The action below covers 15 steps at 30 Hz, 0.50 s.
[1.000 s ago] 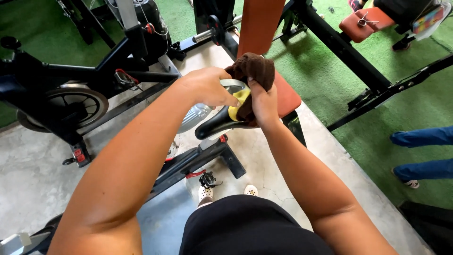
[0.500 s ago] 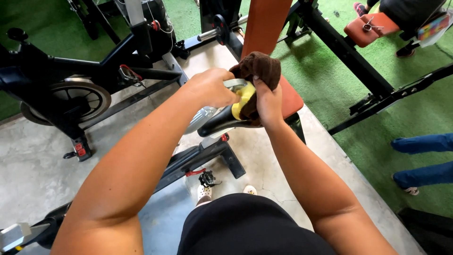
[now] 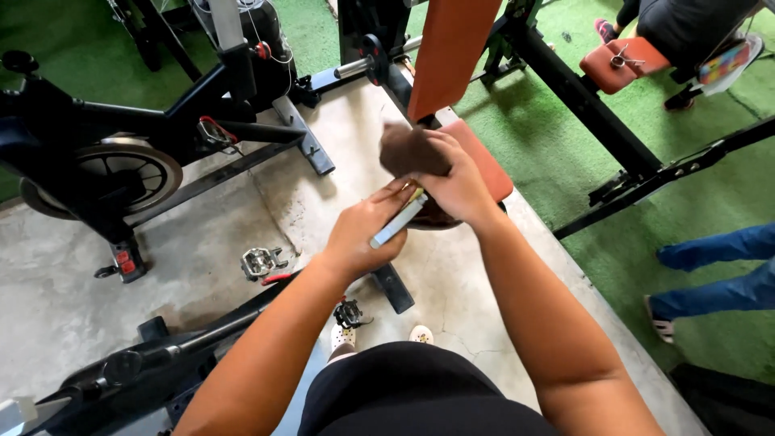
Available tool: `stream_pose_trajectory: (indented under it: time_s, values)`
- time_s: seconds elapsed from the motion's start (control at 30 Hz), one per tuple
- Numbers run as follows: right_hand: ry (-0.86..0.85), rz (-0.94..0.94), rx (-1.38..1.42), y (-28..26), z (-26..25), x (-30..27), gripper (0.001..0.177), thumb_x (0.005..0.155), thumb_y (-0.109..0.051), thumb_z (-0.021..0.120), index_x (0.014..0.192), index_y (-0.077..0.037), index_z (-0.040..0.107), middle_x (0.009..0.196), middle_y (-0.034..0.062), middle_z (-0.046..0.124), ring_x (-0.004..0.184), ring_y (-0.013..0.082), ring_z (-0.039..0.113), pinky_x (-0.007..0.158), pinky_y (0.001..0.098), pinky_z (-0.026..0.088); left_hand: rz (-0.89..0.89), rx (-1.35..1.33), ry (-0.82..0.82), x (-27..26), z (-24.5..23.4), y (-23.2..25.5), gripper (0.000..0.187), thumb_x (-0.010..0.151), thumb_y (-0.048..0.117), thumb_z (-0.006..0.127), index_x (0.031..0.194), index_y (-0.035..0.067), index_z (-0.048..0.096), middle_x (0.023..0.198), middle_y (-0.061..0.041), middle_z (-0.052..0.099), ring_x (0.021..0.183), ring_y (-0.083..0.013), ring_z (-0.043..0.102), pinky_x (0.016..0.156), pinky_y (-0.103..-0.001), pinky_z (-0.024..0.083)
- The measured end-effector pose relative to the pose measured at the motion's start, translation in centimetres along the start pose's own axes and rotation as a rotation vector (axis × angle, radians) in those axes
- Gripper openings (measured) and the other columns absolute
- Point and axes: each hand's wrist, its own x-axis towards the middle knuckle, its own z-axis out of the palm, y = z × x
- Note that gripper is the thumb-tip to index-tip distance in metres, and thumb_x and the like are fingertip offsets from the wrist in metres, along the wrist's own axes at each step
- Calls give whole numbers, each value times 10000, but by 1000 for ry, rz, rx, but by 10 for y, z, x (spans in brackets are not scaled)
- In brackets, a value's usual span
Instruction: Cleaning and wiping down various gym equipment including a stationary bike and dumbbells with spray and a cloth.
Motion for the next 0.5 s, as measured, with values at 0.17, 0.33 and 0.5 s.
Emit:
stream_pose_trajectory:
  time_s: [0.17, 0.33, 0.5]
  values:
    - [-52, 458, 232, 23, 6, 7, 359, 849, 24, 729, 1199, 0, 651, 1092, 72, 722, 1026, 194, 690, 910, 318, 545, -61, -10, -33, 0, -7, 16, 638, 780, 138, 629, 1417, 132, 581, 1519, -70, 531, 1021, -345, 692, 838, -424, 572]
    - [303, 812, 501, 14, 14, 14, 264, 902, -3, 699, 1165, 18, 695, 1040, 82, 747, 922, 192, 696, 836, 344, 568, -33, -14, 9, 1, -2, 18, 655, 771, 123, 621, 1420, 66, 551, 1563, -113, 496, 950, -362, 694, 787, -454, 565]
    - [-66, 254, 190, 16, -1, -3, 469, 800, 80, 682, 1265, 51, 631, 1202, 106, 674, 1153, 241, 653, 1018, 346, 500, 20, 5, 9, 0, 7, 3, 673, 786, 143, 648, 1439, 32, 532, 1519, -153, 506, 939, -383, 694, 780, -471, 561]
